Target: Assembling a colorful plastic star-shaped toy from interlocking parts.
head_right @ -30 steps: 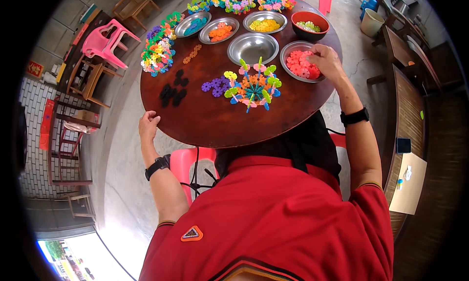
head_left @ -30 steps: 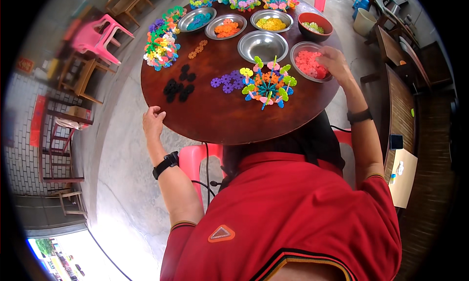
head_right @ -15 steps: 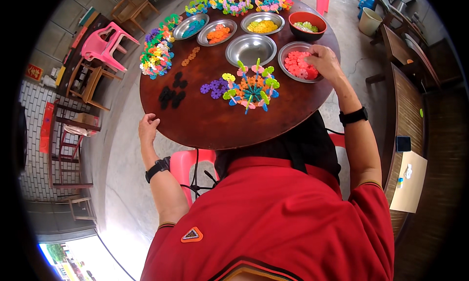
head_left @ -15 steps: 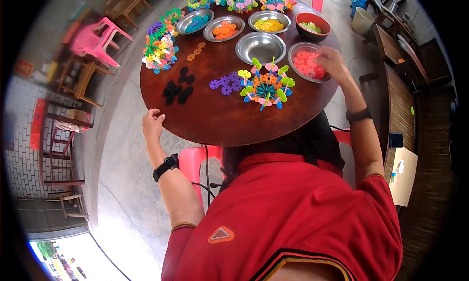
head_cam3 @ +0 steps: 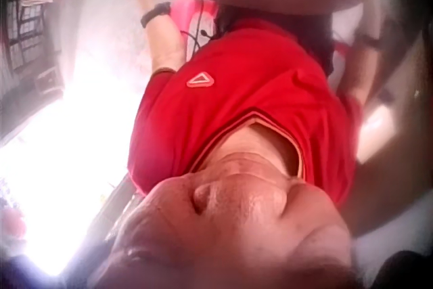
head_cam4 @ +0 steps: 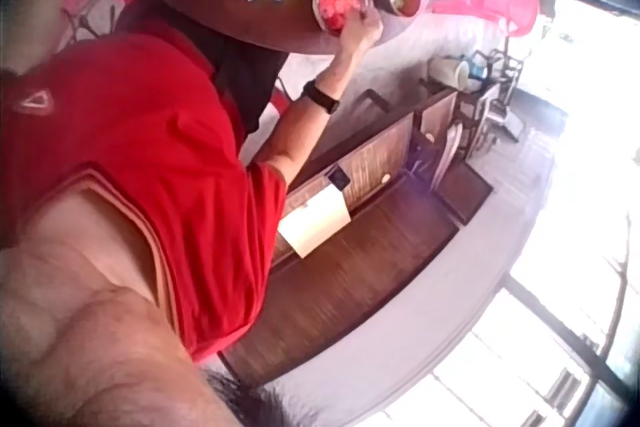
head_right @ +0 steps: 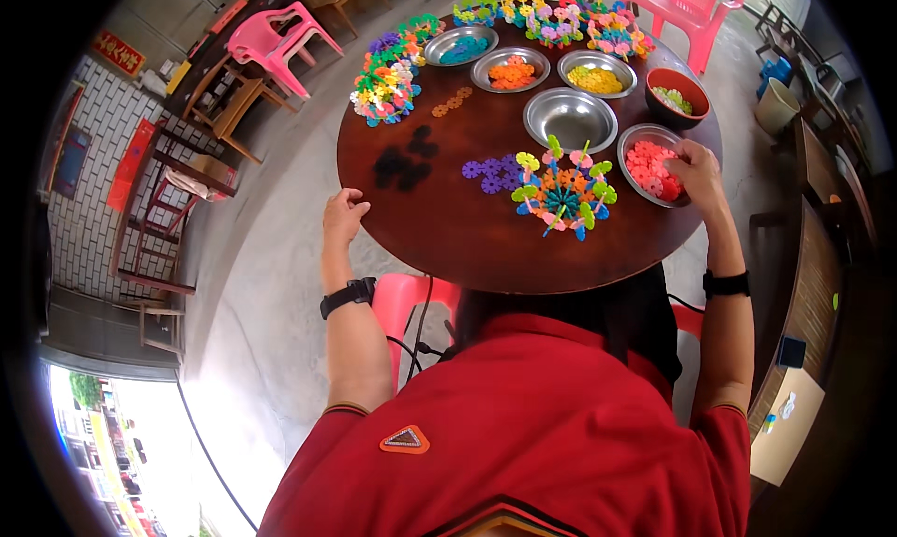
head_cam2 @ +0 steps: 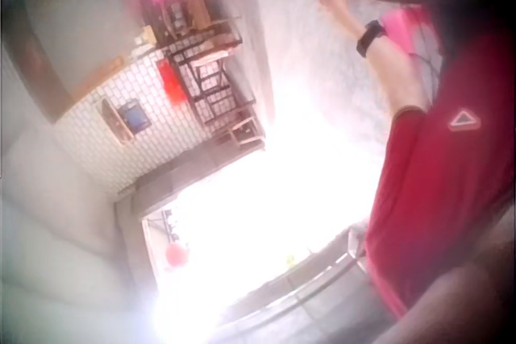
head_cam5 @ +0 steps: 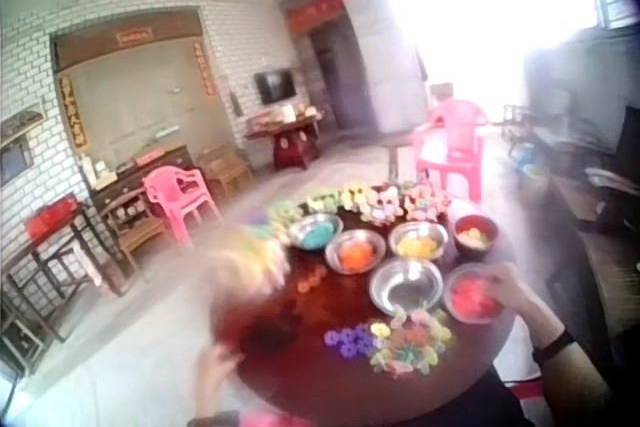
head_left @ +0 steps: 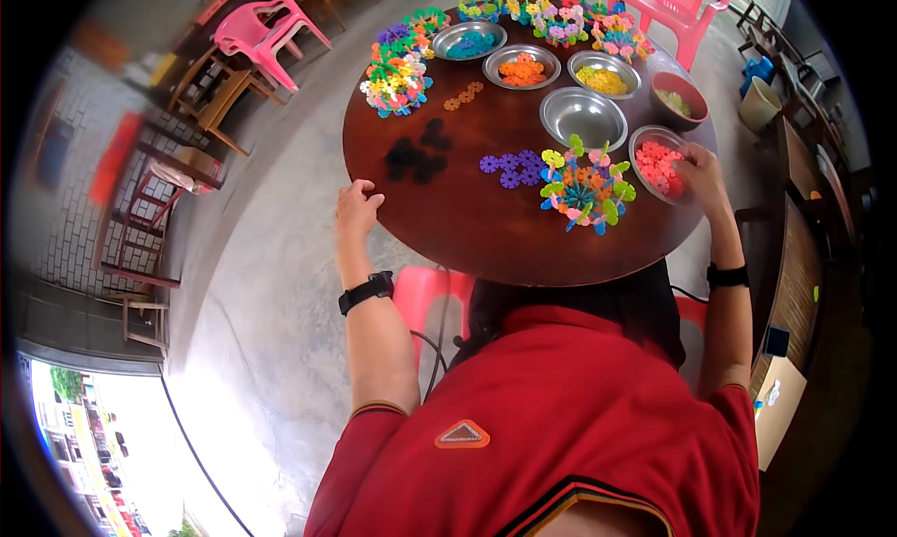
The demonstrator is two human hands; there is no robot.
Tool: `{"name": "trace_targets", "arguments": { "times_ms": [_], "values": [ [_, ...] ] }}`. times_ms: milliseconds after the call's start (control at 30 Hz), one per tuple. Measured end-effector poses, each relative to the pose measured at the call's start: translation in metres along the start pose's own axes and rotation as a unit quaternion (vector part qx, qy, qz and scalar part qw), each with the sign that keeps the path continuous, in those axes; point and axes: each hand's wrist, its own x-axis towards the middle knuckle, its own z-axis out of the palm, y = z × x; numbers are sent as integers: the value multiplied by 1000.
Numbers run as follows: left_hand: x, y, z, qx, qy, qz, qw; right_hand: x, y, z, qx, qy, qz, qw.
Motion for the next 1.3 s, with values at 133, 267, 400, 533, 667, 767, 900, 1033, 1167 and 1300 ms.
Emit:
{"name": "trace_targets", "arguments": {
  "times_ms": [133,267,400,533,667,767,900,1033,1167,1300],
  "values": [
    [1,-5,1,5,-7,-2,1000,-2,-9,3,2,8,16,1000],
    [1,-4,2,2,-9,-3,1000,-5,-16,3,-32,11,7,999],
    [-1,-3,7,0,58,32,998,-8,-21,2,-26,17,4,999],
    [0,-5,8,-1,44,16,999,-8,-24,3,-32,18,14,999],
    [-3,-3,8,-18,47,9,999,-11,-27,3,-25,14,26,999],
    [-4,0,6,-18,48,10,999,-11,-23,2,-25,16,29,999],
    [-4,3,5,-25,46,-7,999,-6,-16,-1,-35,-1,4,999],
    [-6,7,1,-31,18,-41,998,-7,-13,1,-1,-3,22,1000],
    [-5,1,3,-46,-4,-37,998,-5,-12,3,18,-15,34,999],
    [-6,14,-1,-39,-16,-63,997,-2,2,-3,34,-31,25,999]
  ]
}}
